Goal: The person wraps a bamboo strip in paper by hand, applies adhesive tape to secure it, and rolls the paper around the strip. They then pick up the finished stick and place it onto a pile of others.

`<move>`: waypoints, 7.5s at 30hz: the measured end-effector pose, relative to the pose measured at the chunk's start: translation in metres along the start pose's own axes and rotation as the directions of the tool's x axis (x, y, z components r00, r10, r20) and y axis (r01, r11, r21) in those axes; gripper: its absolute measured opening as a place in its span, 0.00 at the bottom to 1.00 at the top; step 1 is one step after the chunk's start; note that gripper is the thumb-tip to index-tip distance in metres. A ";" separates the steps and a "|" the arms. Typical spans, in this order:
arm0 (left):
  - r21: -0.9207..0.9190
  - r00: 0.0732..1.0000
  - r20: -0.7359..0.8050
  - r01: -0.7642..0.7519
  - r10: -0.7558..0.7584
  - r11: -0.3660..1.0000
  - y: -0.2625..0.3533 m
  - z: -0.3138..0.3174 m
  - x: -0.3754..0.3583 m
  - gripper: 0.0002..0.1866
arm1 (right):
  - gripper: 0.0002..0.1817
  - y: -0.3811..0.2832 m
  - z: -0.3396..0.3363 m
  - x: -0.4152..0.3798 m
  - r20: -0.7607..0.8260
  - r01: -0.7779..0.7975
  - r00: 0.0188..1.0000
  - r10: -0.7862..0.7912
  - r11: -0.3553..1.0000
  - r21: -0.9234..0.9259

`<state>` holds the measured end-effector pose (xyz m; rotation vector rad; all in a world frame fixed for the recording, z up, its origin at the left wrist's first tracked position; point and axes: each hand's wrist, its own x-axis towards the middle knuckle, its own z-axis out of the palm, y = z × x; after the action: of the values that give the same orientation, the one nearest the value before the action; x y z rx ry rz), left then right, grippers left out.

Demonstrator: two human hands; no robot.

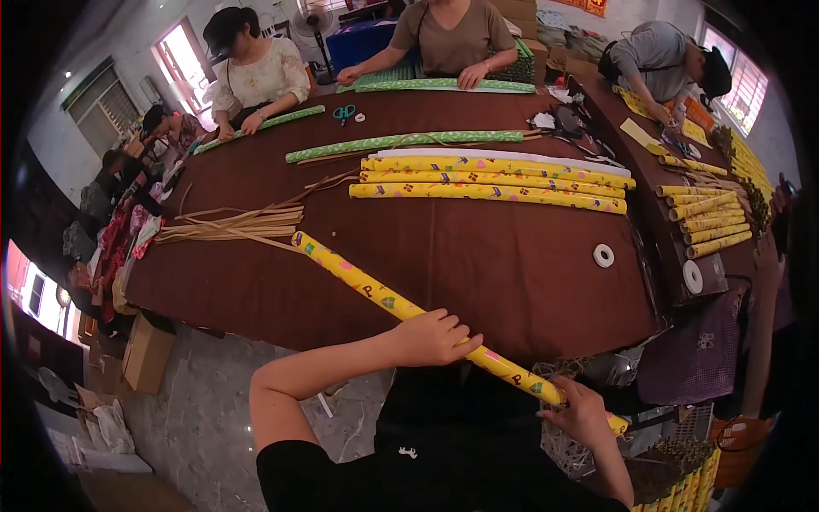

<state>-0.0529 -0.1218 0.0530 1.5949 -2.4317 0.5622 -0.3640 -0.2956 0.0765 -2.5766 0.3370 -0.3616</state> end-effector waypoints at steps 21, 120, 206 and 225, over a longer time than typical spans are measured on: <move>-0.009 0.999 -0.041 -0.011 0.010 1.000 0.006 -0.001 -0.003 0.19 | 0.20 0.000 0.009 -0.010 0.051 -0.036 0.998 0.046 0.981 -0.189; -0.894 0.845 0.445 0.401 -0.294 -0.201 0.141 0.037 0.175 0.38 | 0.36 0.062 0.012 0.039 -0.608 0.189 0.522 0.599 0.613 0.767; -0.760 -0.166 0.564 0.279 -0.809 -0.587 -0.302 0.040 -0.062 0.49 | 0.17 0.219 0.003 0.294 -0.209 -0.001 0.923 -0.323 0.542 -0.840; 0.020 0.937 0.022 0.348 -0.348 0.937 -0.105 0.013 0.007 0.20 | 0.26 0.129 -0.013 0.139 -0.302 -0.022 0.877 -0.374 0.596 -0.803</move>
<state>0.0401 -0.1700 0.0664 1.9882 -2.0881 0.4998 -0.2599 -0.4519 0.0468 -3.4068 0.4725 -1.1220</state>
